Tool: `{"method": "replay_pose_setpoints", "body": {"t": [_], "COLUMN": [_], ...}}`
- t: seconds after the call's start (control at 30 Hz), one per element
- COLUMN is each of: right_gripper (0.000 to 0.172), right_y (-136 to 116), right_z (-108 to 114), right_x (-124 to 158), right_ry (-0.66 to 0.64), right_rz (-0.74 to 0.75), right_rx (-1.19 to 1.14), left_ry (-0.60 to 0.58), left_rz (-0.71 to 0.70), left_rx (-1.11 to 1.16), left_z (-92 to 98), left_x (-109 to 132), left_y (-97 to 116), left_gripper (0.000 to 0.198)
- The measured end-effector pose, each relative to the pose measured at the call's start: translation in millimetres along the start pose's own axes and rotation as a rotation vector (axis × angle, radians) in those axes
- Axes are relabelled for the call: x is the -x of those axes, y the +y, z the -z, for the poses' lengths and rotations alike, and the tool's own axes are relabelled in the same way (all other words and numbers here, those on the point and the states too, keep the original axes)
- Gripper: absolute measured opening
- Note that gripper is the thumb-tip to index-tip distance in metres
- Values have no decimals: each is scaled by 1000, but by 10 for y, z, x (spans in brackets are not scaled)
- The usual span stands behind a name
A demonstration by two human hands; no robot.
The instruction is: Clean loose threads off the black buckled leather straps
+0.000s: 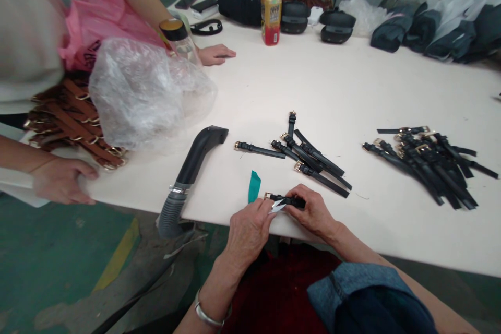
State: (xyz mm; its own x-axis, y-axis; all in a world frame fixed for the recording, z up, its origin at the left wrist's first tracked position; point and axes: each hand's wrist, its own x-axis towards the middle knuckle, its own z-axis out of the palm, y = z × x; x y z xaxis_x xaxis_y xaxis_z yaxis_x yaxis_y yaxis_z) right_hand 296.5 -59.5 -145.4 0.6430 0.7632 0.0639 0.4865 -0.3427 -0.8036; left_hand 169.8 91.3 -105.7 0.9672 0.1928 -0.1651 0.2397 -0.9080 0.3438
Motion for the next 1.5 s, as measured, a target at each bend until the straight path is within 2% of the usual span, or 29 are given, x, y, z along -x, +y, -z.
{"method": "replay_pose_setpoints", "body": {"t": [0.13,0.23,0.43,0.67,0.83,0.93,1.1,1.3,1.5], "right_gripper": [10,15,12,13,14,14,14,9,14], "right_y": [8,14,-20,-24,-1,-1,12,2,-17], "right_z": [29,59,126,161,109,75,58,27,-57], "right_x": [-11,-30,-69,-132,-189,-204,-225,-256,-262], "right_ry": [-29,-73,-161,-230,-285,-280,-269,-179,-88], "right_rz": [2,15,13,-3,-105,-159,-208,-219,-207], "right_rx": [-18,-31,-114,-182,-241,-328,-386,-299,-150], "left_ry": [15,25,19,-59,-48,6,178,155,192], "left_rz": [5,-44,-122,-5,67,107,249,212,411], "left_rx": [48,126,439,833,1014,990,1035,956,1135], "left_z": [-2,5,32,-53,-85,-107,-167,-81,-197], "left_x": [11,3,-45,-82,-131,-156,-152,-114,-225], "left_y": [-30,-99,-266,-354,-339,-309,-334,-354,-284], "left_gripper": [21,21,20,21,20,21,26,21,36]}}
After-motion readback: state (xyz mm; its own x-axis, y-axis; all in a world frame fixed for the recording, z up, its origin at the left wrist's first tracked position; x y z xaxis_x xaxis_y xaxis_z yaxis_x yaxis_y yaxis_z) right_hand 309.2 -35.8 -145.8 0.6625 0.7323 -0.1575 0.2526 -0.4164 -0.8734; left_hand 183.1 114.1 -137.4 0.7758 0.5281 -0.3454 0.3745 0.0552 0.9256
